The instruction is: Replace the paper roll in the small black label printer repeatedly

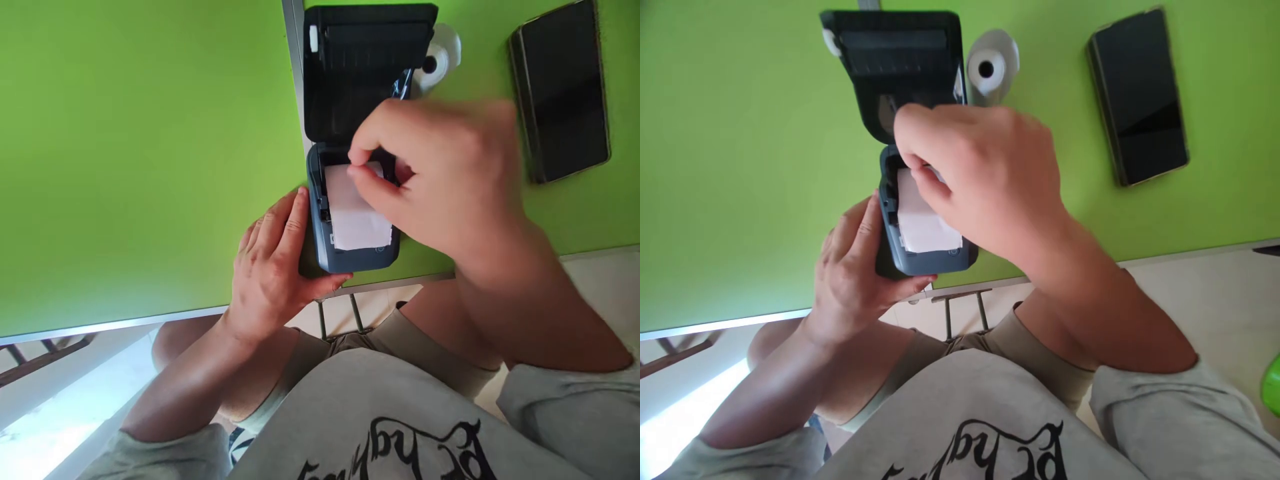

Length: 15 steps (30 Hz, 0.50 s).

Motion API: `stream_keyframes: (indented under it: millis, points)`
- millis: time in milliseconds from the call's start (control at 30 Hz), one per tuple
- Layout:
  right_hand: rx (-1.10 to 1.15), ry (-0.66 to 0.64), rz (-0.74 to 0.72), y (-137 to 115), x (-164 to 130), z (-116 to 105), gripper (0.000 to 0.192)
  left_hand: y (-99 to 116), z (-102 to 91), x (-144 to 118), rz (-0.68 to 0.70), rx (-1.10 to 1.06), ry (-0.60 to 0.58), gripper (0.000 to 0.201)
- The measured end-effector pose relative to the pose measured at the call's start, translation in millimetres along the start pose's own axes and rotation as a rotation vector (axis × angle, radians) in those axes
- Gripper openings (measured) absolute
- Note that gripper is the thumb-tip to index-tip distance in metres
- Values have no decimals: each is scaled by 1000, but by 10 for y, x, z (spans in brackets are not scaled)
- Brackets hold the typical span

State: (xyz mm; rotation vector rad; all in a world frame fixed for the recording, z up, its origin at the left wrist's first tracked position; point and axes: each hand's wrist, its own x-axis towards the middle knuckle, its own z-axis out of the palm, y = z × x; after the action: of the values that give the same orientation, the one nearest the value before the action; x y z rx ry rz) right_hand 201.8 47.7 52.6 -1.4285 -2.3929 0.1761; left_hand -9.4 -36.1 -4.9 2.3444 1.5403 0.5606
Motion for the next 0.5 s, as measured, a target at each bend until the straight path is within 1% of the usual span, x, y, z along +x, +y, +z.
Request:
stream_keyframes:
  millis: [67,133,200,333,400,467,500]
  points:
    - [-123,-175,61,-56,50,-63,17,5,-3,1,-4,5,-2,107]
    - [-191,-350,96,-79,87,-121,15,3,-4,2,-3,3,-7,106]
    - [-160,-422,82,-71,107,-158,13,-3,-4,3,4,0,-8,106]
    - [-80,-414,26,-50,117,-183,19,-15,1,3,5,1,-10,105]
    - [-115,-405,31,-68,112,-211,22,-16,4,1,7,0,-7,105]
    - [-151,-367,25,-80,86,-264,29,-14,5,-2,2,-6,-10,106]
    - [-100,-319,32,-68,65,-294,31,-12,4,-5,-5,-11,-14,106]
